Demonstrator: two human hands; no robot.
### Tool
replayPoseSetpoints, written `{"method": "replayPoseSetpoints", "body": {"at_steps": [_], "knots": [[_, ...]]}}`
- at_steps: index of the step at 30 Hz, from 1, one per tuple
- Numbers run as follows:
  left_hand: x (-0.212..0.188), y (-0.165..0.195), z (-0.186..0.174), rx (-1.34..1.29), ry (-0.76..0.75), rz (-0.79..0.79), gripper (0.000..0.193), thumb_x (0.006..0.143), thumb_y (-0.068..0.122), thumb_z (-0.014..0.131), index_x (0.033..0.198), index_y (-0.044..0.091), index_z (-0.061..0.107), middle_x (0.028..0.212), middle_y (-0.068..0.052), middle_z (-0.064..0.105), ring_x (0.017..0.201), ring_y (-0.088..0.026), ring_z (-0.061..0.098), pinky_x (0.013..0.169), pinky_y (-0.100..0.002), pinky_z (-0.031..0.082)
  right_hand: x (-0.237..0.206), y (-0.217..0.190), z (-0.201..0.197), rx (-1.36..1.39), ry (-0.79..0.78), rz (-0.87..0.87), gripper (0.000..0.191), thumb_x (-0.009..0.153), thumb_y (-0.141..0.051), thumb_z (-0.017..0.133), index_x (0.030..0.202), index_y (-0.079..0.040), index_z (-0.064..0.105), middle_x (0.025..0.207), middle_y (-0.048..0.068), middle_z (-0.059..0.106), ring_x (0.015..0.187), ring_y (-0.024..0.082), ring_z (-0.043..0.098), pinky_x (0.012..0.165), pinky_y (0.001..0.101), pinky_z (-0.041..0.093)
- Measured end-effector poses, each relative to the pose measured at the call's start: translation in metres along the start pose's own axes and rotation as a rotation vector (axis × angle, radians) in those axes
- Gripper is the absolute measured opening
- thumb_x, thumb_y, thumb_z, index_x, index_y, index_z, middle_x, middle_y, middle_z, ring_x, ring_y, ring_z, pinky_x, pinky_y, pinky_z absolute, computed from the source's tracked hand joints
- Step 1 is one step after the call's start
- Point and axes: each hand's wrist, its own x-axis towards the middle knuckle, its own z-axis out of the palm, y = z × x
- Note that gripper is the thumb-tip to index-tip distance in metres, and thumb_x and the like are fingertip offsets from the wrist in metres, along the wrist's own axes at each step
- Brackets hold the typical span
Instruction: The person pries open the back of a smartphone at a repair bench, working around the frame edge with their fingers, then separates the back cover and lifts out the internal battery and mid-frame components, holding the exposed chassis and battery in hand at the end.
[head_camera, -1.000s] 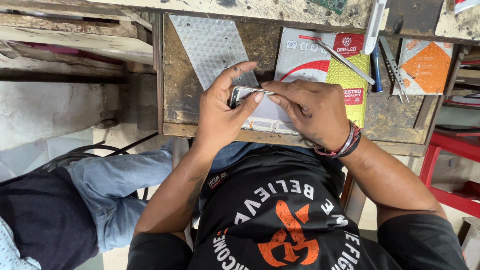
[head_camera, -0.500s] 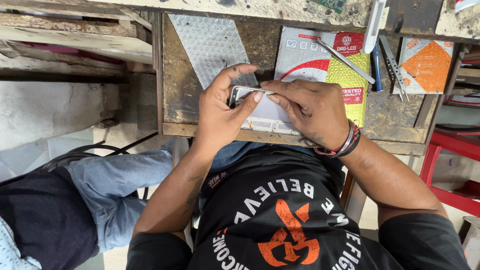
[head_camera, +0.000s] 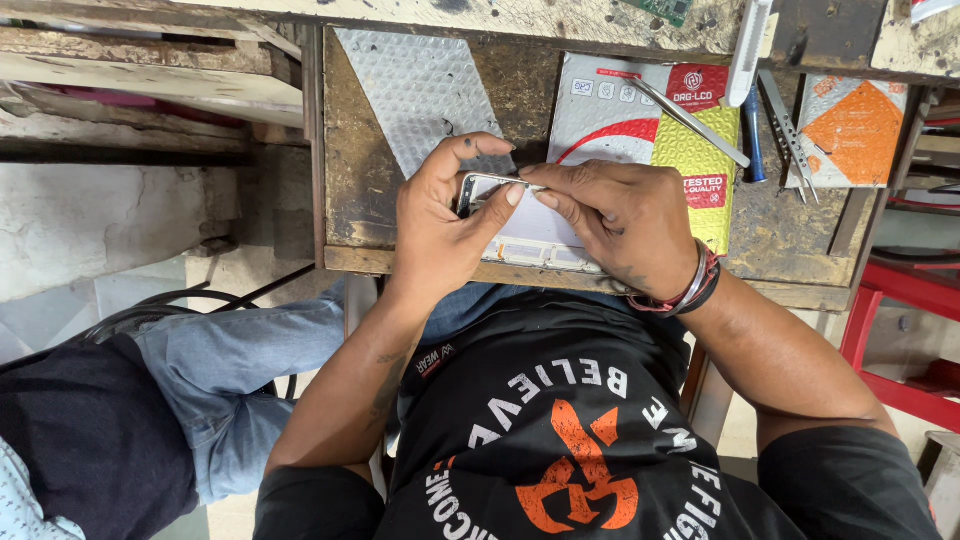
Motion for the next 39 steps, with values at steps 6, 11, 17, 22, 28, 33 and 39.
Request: {"method": "replayPoseSetpoints", "body": {"at_steps": [6,11,17,22,28,33,39], "knots": [[-0.0006,0.0002,0.0009,-0.022,-0.004,0.024,0.031,0.102,-0.003,0.072,0.130,-0.001,0.058,0.108,-0.001,0.068,0.098,-0.002,0.063,0.083,-0.019,0.053,0.0023,-0.0020,-0.0009,0.006,-0.022,0.010,0.021,0.098,-0.008,0.076,0.119,-0.009,0.076,0.095,0.012,0.075,0.077,0.025,0.072,0.065,0.0332,0.055],[-0.0014,-0.0003,0.0011,-0.059,-0.003,-0.008,0.032,0.102,-0.003,0.071,0.130,-0.001,0.057,0.105,-0.001,0.069,0.095,-0.002,0.063,0.080,-0.019,0.052,0.0024,-0.0018,0.0003,-0.021,-0.042,0.072,0.021,0.097,-0.007,0.077,0.117,-0.010,0.078,0.085,0.012,0.073,0.066,0.025,0.068,0.058,0.0349,0.051],[-0.0022,-0.0031,0.0010,-0.032,-0.006,0.007,0.031,0.103,-0.003,0.071,0.130,0.000,0.057,0.104,-0.001,0.069,0.095,-0.002,0.063,0.080,-0.019,0.052,0.0002,-0.0003,0.0035,0.025,-0.016,0.036,0.019,0.099,-0.009,0.075,0.118,-0.009,0.075,0.094,0.011,0.074,0.075,0.025,0.071,0.063,0.0337,0.054],[-0.0023,-0.0020,0.0015,-0.045,-0.007,-0.019,0.033,0.102,-0.002,0.071,0.131,0.000,0.056,0.099,0.000,0.070,0.090,-0.001,0.063,0.077,-0.018,0.051,-0.0002,0.0004,0.0027,0.011,-0.045,0.056,0.018,0.099,-0.009,0.074,0.117,-0.010,0.076,0.093,0.010,0.074,0.075,0.026,0.071,0.063,0.0340,0.054],[-0.0005,0.0016,-0.0002,0.055,-0.014,-0.022,0.044,0.101,-0.001,0.073,0.141,0.001,0.055,0.099,0.000,0.072,0.092,0.000,0.062,0.080,-0.018,0.051,-0.0009,0.0027,0.0054,0.027,-0.032,0.062,0.020,0.099,-0.011,0.075,0.119,-0.010,0.075,0.097,0.011,0.074,0.079,0.026,0.072,0.066,0.0336,0.056],[0.0000,0.0020,0.0007,0.059,-0.014,-0.027,0.044,0.101,-0.001,0.073,0.141,0.001,0.055,0.097,0.000,0.072,0.090,0.000,0.063,0.079,-0.018,0.052,-0.0014,0.0049,0.0070,0.066,-0.025,0.047,0.021,0.100,-0.012,0.074,0.121,-0.010,0.073,0.103,0.011,0.075,0.085,0.026,0.074,0.070,0.0320,0.058],[0.0005,0.0031,0.0009,0.038,-0.009,-0.052,0.044,0.101,0.000,0.073,0.141,0.001,0.055,0.095,0.000,0.072,0.088,0.000,0.063,0.077,-0.018,0.052,-0.0019,0.0045,0.0068,0.035,-0.043,0.071,0.021,0.099,-0.011,0.074,0.120,-0.010,0.074,0.099,0.011,0.075,0.081,0.026,0.073,0.067,0.0329,0.056]]}}
